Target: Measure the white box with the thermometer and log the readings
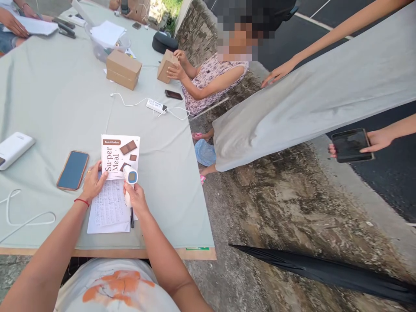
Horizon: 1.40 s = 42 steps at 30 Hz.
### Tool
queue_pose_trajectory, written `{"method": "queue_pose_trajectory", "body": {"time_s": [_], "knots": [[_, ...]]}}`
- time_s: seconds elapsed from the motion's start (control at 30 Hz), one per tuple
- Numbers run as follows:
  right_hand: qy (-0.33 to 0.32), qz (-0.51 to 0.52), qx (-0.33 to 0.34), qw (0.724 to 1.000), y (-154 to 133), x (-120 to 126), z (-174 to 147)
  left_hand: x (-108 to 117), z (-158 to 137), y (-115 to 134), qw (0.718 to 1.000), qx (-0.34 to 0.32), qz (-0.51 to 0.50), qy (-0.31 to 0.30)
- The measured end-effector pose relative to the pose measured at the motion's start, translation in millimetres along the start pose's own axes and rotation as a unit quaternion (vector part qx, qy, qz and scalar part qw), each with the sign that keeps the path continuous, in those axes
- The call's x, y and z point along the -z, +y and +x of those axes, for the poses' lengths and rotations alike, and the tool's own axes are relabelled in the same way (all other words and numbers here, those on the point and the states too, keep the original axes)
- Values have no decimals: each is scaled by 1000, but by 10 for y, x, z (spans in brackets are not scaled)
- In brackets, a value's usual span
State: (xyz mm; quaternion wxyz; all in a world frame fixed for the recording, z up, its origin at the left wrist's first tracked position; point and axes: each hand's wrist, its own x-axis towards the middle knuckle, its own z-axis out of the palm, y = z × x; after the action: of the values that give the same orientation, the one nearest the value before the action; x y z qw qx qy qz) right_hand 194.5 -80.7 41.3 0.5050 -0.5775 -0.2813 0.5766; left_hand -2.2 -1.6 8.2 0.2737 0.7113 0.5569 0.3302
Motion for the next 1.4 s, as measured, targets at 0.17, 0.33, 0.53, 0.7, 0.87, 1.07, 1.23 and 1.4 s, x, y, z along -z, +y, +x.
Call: {"method": "queue_pose_trajectory", "body": {"time_s": [0.17,0.33,0.53,0.7,0.87,1.07,1.23,1.4], "knots": [[-28,31,-19,999,-85,7,-44,-2,8,5,1000,0,8,0],[-8,62,-17,998,-164,99,-233,-20,25,-30,1000,-13,9,3],[21,36,34,999,-274,334,-529,-51,52,-78,999,-22,18,19],[44,14,56,997,-225,519,-641,-55,73,-86,999,-25,15,29],[83,-109,79,987,-48,782,-596,-41,81,-52,999,-27,7,29],[207,-374,47,903,233,1221,-432,-33,64,-25,1000,-24,0,18],[240,-478,24,844,436,1477,-378,-30,49,-11,1000,-16,3,10],[248,-520,56,815,500,1477,-371,-28,44,11,1000,-11,3,7]]}}
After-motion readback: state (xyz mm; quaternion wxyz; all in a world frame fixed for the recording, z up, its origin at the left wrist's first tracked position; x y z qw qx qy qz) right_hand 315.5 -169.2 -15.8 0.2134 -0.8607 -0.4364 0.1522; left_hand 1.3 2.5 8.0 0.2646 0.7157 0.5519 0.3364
